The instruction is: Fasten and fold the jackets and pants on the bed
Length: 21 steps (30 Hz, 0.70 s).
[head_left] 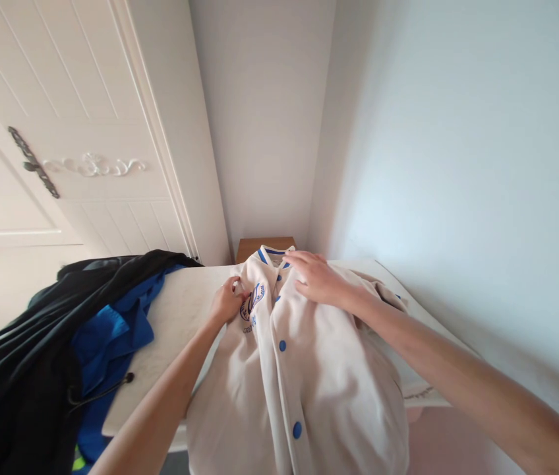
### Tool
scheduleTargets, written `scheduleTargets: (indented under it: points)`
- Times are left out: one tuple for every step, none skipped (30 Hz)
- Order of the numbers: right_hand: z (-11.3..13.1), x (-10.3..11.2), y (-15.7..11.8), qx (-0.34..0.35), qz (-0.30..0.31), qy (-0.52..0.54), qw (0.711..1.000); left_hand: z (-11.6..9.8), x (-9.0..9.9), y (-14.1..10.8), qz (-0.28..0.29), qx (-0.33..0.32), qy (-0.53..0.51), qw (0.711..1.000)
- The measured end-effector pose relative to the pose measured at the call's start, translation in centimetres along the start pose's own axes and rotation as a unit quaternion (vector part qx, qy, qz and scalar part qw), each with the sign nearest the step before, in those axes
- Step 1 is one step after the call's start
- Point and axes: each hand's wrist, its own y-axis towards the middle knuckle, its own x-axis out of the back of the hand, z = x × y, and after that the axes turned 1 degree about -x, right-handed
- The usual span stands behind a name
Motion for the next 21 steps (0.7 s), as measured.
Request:
scheduleTargets:
  points:
    - [0.6,-0.9,1.1,0.01,0.023,-0.022,0.999,0.5,-0.1,-0.1,-0.007,0.002,-0.013,1.0]
    - [0.9,-1.7,2.1,0.001,0.053,-0.041,0.998,1.0,-0.1,-0.1,-0.011,0.005,-0.029,1.0]
    - [0.9,-2.3,3.0,-0.022,0.09,-0.054,0.994,1.5,0.1,-0.2,-0.014,0.008,-0.046,0.999]
    - [0.8,-2.9,3.7,-0.052,0.129,-0.06,0.988,1.8,0.3,-0.3,-0.013,0.011,-0.065,0.998]
    - [0.4,-3.3,4.2,-0.082,0.167,-0.061,0.981,2.1,0.7,-0.4,-0.01,0.011,-0.082,0.997]
    - [-0.1,-3.7,4.7,-0.105,0.201,-0.057,0.972,2.1,1.0,-0.6,-0.001,0.013,-0.107,0.994]
    - [-0.6,-3.9,4.9,-0.118,0.228,-0.049,0.965,2.0,1.4,-0.7,0.012,0.022,-0.147,0.989]
    - [-1.1,-4.1,5.1,-0.123,0.245,-0.041,0.961,1.8,1.7,-0.8,0.028,0.036,-0.195,0.98]
    - [-1.5,-4.2,5.1,-0.122,0.255,-0.033,0.959,1.5,2.0,-1.0,0.044,0.054,-0.245,0.967]
    - [-1.8,-4.3,5.1,-0.12,0.26,-0.026,0.958,1.1,2.2,-1.0,0.058,0.072,-0.29,0.953]
    - [-2.0,-4.2,5.0,-0.117,0.261,-0.018,0.958,0.7,2.4,-1.1,0.068,0.088,-0.326,0.939]
    - [-2.2,-4.1,4.9,-0.113,0.258,-0.01,0.96,0.3,2.5,-1.1,0.074,0.099,-0.349,0.929]
    - [-2.3,-3.9,4.8,-0.107,0.254,-0.006,0.961,-0.1,2.7,-1.1,0.079,0.102,-0.358,0.925]
    - [-2.4,-3.5,4.7,-0.101,0.247,0.008,0.964,-0.4,2.9,-1.1,0.082,0.101,-0.365,0.922]
    - [-2.6,-3.0,4.7,-0.093,0.231,0.043,0.968,-0.6,3.0,-1.1,0.085,0.101,-0.373,0.918]
    - [-2.7,-2.3,4.6,-0.087,0.2,0.102,0.971,-0.8,3.2,-1.0,0.087,0.099,-0.38,0.916]
    - [-2.9,-1.5,4.6,-0.082,0.149,0.18,0.969,-0.9,3.4,-1.0,0.089,0.096,-0.384,0.914]
    - [-3.1,-0.7,4.6,-0.081,0.082,0.268,0.957,-0.9,3.4,-1.0,0.089,0.092,-0.383,0.915]
    - [-3.2,0.1,4.7,-0.085,0.008,0.349,0.933,-0.9,3.5,-1.0,0.091,0.089,-0.379,0.917]
    - [-3.2,0.7,4.8,-0.092,-0.051,0.411,0.905,-0.8,3.4,-1.0,0.092,0.085,-0.37,0.92]
    - [-3.2,1.1,5.1,-0.1,-0.086,0.446,0.885,-0.7,3.2,-1.1,0.093,0.082,-0.358,0.926]
